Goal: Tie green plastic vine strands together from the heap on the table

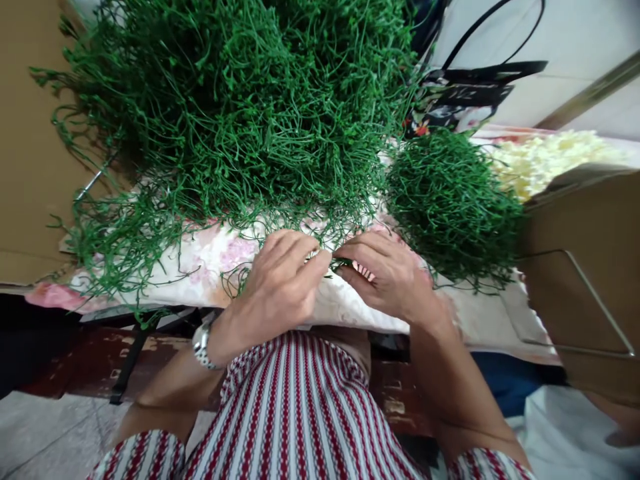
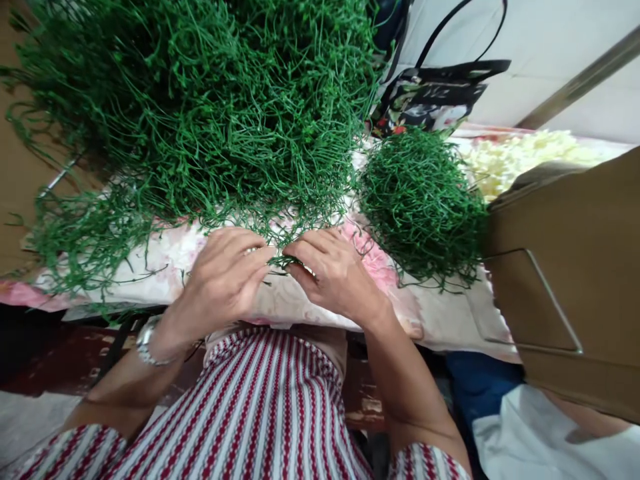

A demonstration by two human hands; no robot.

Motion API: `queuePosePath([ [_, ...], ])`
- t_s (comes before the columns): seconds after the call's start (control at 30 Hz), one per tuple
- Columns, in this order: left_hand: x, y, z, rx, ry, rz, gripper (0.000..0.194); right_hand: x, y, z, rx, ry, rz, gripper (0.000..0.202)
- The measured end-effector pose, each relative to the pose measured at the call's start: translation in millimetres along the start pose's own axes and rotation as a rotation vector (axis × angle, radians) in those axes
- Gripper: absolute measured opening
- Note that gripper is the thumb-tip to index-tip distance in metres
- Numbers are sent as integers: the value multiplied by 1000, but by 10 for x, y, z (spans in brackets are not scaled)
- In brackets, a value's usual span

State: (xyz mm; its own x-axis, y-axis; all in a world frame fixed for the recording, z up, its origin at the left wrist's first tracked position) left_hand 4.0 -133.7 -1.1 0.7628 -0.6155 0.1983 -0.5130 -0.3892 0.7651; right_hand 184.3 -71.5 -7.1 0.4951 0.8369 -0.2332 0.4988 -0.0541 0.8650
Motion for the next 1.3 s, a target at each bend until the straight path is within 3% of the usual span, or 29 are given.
queuePosePath([
  [0.13, 9, -248, -24, 16, 140, 264, 16, 24, -35, 91, 31, -58, -82, 14],
  [0.3, -70, -279, 41, 65, 292, 515, 13, 134, -71, 194, 88, -119, -325, 13],
  [0.43, -49, -293, -1, -18, 312, 496, 14, 173, -134, 224, 108, -141, -405, 8],
  [0.57, 34, -396, -78, -95, 236, 363, 12, 125, -163, 224, 136, -147, -371, 8],
  [0.67, 63, -468, -102, -43, 224, 410, 12, 116, -167, 249, 149, -180, -382, 9],
  [0.8, 39, -517, -85, 53, 319, 677, 11, 183, -207, 356, 121, -209, -520, 9],
  [1.0, 42, -553, -38, 60, 459, 828, 9, 247, -246, 516, 107, -251, -558, 12],
  [1.2, 92, -569, -51, -123, 449, 769, 8, 184, -154, 500, 288, -186, -337, 11],
  [1.3, 102, -587, -65, -149, 393, 677, 9, 149, -146, 497, 262, -163, -325, 10],
])
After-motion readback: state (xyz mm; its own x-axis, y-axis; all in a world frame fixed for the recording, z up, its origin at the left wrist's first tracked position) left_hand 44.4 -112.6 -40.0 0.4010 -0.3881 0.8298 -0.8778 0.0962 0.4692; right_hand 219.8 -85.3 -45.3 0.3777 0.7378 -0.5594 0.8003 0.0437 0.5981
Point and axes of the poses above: each hand's wrist, its own z-axis away from the middle knuckle, its own y-axis out of the back of the hand, x = y × z, the point moved 1 cm from there along -z, towards the middle knuckle, and after that the axes turned 4 degrees about -y, right-handed, at the moved point
